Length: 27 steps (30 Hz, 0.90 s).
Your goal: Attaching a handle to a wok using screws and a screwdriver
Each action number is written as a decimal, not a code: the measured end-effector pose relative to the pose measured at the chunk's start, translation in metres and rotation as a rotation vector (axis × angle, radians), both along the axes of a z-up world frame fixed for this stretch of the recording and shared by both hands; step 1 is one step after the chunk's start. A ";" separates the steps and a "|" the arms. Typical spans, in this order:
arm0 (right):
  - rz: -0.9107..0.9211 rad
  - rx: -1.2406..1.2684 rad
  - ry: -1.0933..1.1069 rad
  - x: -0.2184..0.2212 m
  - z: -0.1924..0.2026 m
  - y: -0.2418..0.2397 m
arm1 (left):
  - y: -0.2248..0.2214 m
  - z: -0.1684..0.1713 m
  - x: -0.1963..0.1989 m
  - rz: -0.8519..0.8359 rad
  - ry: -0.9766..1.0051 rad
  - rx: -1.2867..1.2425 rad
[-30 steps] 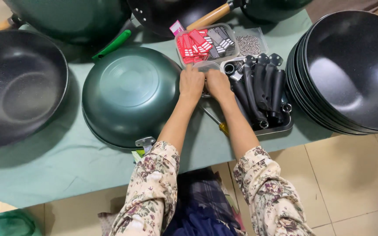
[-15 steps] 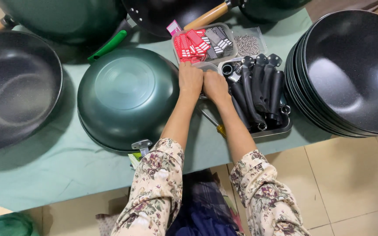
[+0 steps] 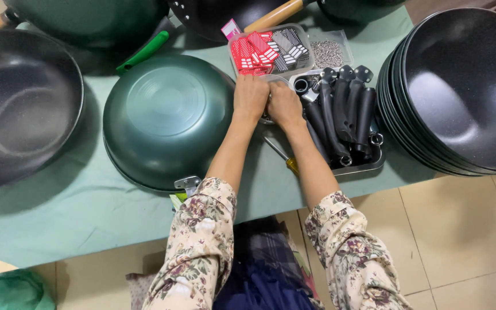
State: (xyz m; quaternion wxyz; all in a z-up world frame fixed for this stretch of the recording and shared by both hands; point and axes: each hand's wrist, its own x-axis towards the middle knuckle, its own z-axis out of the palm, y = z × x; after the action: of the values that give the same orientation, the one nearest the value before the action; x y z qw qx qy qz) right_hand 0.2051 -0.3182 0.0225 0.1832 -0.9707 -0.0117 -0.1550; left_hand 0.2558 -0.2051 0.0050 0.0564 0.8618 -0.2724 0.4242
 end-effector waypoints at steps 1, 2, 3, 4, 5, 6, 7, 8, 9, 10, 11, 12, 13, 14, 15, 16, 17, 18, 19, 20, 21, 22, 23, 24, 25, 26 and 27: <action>0.001 0.001 0.002 -0.002 -0.001 0.000 | 0.003 0.010 -0.005 0.001 0.002 0.001; -0.005 0.073 -0.144 -0.001 0.000 0.000 | 0.008 0.023 -0.009 -0.018 -0.002 -0.048; -0.010 0.147 -0.289 -0.001 0.000 0.001 | 0.012 0.035 -0.012 -0.037 -0.006 -0.096; -0.004 0.149 -0.290 -0.007 0.013 0.005 | 0.017 0.046 -0.018 -0.031 -0.008 -0.095; -0.025 0.292 -0.407 -0.014 0.027 0.010 | 0.021 0.057 -0.025 -0.033 0.007 -0.163; -0.047 0.435 -0.525 -0.021 0.040 0.014 | 0.025 0.069 -0.031 -0.035 0.021 -0.233; -0.041 0.437 -0.525 -0.025 0.037 0.021 | 0.034 0.079 -0.049 -0.030 0.018 -0.232; -0.095 0.898 -0.417 -0.027 0.037 0.027 | 0.041 0.090 -0.064 -0.071 0.108 -0.306; -0.144 1.353 -0.281 -0.029 0.036 0.032 | 0.048 0.102 -0.080 -0.114 0.198 -0.379; -0.138 1.352 -0.284 -0.032 0.026 0.036 | 0.054 0.103 -0.094 -0.113 0.192 -0.380; -0.094 1.673 -0.228 -0.035 0.015 0.039 | 0.060 0.104 -0.108 -0.116 0.231 -0.388; -0.045 1.991 -0.153 -0.040 0.003 0.044 | 0.066 0.102 -0.125 -0.114 0.275 -0.398; -0.042 1.989 -0.148 -0.051 0.001 0.053 | 0.074 0.101 -0.138 -0.109 0.274 -0.401; 0.027 2.109 -0.043 -0.060 -0.001 0.063 | 0.082 0.099 -0.150 -0.099 0.308 -0.410; 0.097 2.225 0.069 -0.070 -0.003 0.073 | 0.091 0.098 -0.162 -0.089 0.342 -0.419; 0.101 2.223 0.085 -0.079 -0.006 0.081 | 0.099 0.095 -0.172 -0.075 0.342 -0.423; 0.107 2.292 0.141 -0.088 -0.010 0.089 | 0.107 0.092 -0.182 -0.071 0.364 -0.440; 0.108 2.361 0.203 -0.098 -0.014 0.098 | 0.115 0.089 -0.193 -0.064 0.387 -0.457; 0.108 2.358 0.225 -0.106 -0.017 0.106 | 0.125 0.091 -0.205 -0.047 0.390 -0.462; 0.124 2.361 0.273 -0.114 -0.020 0.113 | 0.134 0.093 -0.217 -0.090 0.450 -0.537; 0.139 2.363 0.321 -0.122 -0.022 0.120 | 0.142 0.094 -0.228 -0.133 0.508 -0.613; 0.144 2.359 0.340 -0.137 -0.001 0.132 | 0.153 0.098 -0.241 -0.118 0.505 -0.620; 0.082 2.351 0.358 -0.151 0.020 0.144 | 0.162 0.102 -0.253 -0.169 0.595 -0.771; 0.017 2.343 0.370 -0.166 0.042 0.154 | 0.170 0.106 -0.265 -0.226 0.684 -0.921; 0.019 2.340 0.382 -0.174 0.038 0.155 | 0.186 0.103 -0.274 -0.217 0.681 -0.927; -0.032 2.314 0.430 -0.180 0.034 0.155 | 0.202 0.099 -0.282 -0.190 0.765 -1.028; -0.083 2.286 0.478 -0.187 0.030 0.156 | 0.218 0.096 -0.290 -0.163 0.849 -1.130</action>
State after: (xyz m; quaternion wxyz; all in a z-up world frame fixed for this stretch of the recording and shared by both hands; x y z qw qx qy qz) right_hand 0.0183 -0.1625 0.0527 0.9427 -0.2446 0.2011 0.1054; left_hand -0.0339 0.0128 0.1010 0.6274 0.7684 -0.0288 0.1226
